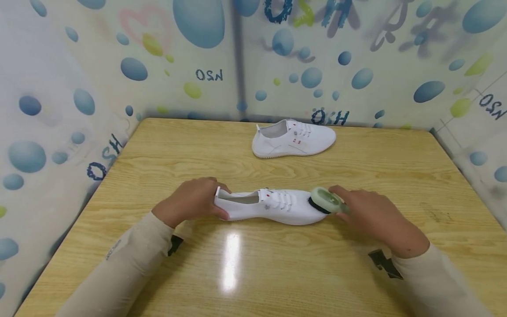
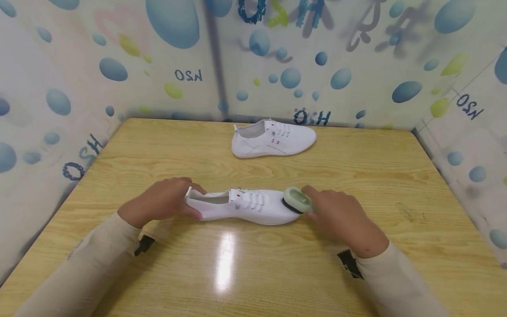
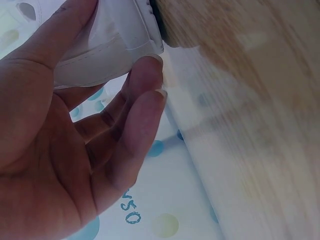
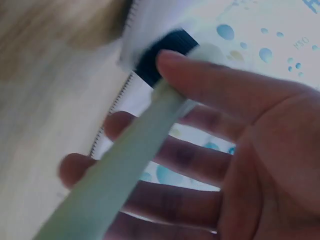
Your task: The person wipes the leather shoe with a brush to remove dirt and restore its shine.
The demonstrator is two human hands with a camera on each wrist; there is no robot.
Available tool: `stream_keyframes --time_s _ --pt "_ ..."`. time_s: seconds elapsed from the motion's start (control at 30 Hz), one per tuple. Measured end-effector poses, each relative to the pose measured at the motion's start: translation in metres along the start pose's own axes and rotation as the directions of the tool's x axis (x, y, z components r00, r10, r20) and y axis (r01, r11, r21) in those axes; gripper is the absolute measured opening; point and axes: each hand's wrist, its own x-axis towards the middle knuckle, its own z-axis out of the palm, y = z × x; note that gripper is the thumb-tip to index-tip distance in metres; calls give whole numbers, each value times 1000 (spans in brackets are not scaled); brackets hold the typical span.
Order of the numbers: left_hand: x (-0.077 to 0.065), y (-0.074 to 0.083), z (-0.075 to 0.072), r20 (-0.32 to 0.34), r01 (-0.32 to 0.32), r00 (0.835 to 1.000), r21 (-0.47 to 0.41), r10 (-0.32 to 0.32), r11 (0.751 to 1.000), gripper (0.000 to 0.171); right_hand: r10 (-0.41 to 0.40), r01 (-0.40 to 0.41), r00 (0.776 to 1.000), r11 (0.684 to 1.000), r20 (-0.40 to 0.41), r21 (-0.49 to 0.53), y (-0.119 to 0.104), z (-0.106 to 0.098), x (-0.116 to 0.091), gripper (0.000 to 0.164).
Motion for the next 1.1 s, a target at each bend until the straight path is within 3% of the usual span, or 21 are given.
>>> stream_keyframes --time_s 0.23,0.43,0.7,0.9,1.1 --pt "2 -3 2 1 -6 1000 0 6 1000 60 -72 67 994 995 85 69 0 -2 -3 57" --pt "1 -1 1 2 -6 1000 4 6 1000 61 -132 132 991 991 -25 35 -10 4 0 57" --pt "2 0 2 4 -14 1000 9 14 1000 62 -62 65 995 997 -76 44 -13 7 4 59" --pt "2 -1 2 8 -9 1000 9 9 1000 61 -20 21 1000 999 -18 29 -4 3 3 58" --pt "2 -1 2 7 -10 1000 8 10 1000 62 -61 55 996 996 71 71 3 -4 0 56"
